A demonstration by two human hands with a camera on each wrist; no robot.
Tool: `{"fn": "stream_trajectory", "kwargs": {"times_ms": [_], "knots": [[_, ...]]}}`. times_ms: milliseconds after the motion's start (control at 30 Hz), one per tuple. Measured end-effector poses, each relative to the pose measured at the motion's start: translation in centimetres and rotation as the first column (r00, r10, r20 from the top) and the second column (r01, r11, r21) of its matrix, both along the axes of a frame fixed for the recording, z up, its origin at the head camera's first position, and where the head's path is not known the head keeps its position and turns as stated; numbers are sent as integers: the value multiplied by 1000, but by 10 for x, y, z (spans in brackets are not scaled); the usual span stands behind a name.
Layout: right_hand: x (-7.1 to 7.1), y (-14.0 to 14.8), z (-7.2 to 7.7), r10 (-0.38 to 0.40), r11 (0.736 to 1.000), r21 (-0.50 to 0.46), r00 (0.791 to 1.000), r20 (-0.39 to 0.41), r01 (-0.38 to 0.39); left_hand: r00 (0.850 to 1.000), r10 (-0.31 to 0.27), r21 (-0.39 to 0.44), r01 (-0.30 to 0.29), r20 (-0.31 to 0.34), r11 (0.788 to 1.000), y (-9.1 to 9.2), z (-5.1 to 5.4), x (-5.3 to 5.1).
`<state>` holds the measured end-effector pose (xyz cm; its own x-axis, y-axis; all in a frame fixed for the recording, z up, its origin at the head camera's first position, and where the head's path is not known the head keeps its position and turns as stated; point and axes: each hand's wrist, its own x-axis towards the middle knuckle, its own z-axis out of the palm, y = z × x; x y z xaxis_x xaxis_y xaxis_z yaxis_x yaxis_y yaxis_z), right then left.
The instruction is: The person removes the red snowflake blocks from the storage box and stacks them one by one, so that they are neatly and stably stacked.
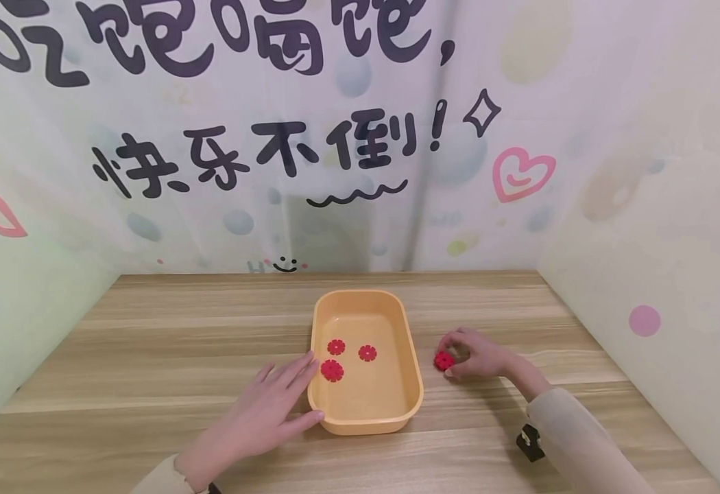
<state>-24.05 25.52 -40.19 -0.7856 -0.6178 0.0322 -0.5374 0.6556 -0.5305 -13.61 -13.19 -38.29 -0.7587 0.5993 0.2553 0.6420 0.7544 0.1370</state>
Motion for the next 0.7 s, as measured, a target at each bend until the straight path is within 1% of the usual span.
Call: {"fn": "stream_trajectory", "kwargs": {"times_ms": [267,400,500,600,700], "knots": [[0,0,1,9,999,-32,1000,25,-8,1000,1,2,-1,8,1000,1,1,1],[0,1,0,10,1000,-29,1000,25,-9,1000,1,5,-1,9,1000,1,1,1],[0,0,2,21,999,-45,1000,23,-20,1000,3,5,-3,10,1000,0,1,1],[2,-1,5,20,997,-70,998,59,-16,1000,5,6,-6,13,1000,0,1,1],[1,-1,9,-7,997,-77,993,116,16,1000,5,6,-5,14,1000,0,1,1]]}}
